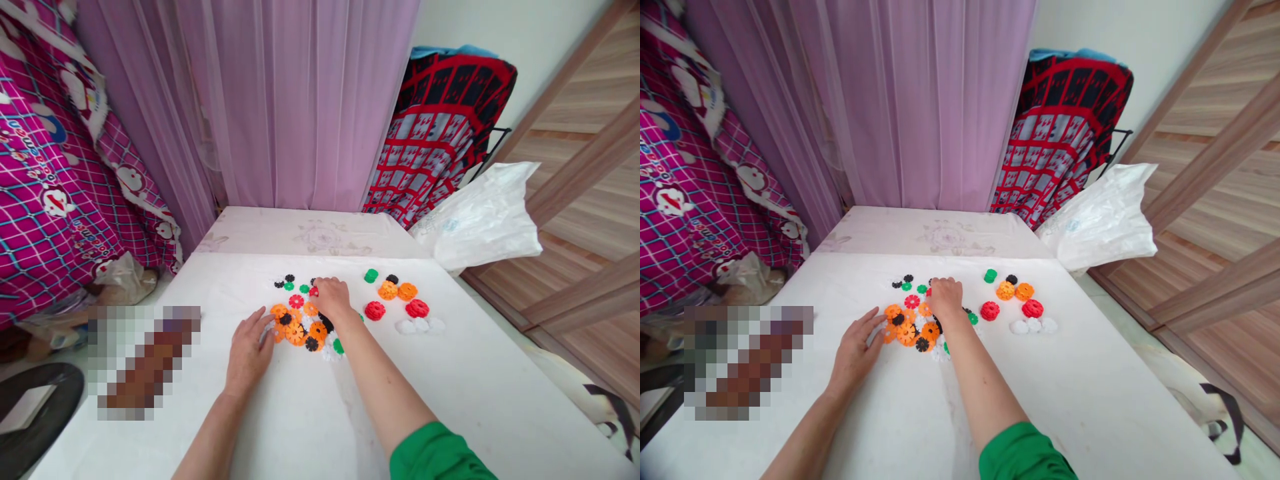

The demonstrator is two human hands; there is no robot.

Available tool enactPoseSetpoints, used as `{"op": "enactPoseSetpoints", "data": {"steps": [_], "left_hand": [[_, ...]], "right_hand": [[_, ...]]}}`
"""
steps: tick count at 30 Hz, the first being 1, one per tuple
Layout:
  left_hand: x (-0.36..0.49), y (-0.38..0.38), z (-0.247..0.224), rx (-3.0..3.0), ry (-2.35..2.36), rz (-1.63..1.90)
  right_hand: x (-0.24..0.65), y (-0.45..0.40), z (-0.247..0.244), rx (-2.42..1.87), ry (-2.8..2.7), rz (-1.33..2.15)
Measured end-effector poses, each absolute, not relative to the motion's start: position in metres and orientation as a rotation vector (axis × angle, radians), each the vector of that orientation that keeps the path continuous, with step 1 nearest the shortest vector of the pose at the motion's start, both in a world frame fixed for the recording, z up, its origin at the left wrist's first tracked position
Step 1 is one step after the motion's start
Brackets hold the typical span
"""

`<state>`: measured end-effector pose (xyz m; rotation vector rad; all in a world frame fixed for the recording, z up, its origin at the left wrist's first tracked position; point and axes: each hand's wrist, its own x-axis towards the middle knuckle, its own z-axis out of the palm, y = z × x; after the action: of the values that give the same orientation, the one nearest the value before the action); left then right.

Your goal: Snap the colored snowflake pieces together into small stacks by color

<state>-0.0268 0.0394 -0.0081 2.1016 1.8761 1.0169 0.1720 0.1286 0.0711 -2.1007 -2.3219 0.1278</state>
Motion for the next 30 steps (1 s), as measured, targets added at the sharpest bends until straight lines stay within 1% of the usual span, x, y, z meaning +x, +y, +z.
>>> {"op": "enactPoseSetpoints", "data": {"steps": [6, 15, 20, 25, 30], "left_hand": [[-0.028, 0.039, -0.010, 2.106, 1.871, 1.017], [-0.030, 0.041, -0.009, 2.116, 1.870, 0.999], [-0.030, 0.041, -0.008, 2.110, 1.870, 0.994], [-0.030, 0.041, -0.006, 2.118, 1.868, 1.004], [-0.030, 0.041, -0.007, 2.113, 1.867, 1.015]], "right_hand": [[0.162, 0.130, 0.074, -2.198, -2.276, 0.171], [0.170, 0.127, 0.060, -2.113, -2.173, 0.152], [0.179, 0.122, 0.067, -2.040, -2.108, 0.119], [0.223, 0.105, 0.083, -2.082, -1.940, 0.131], [0.285, 0.085, 0.090, -2.270, -1.842, 0.078]]}}
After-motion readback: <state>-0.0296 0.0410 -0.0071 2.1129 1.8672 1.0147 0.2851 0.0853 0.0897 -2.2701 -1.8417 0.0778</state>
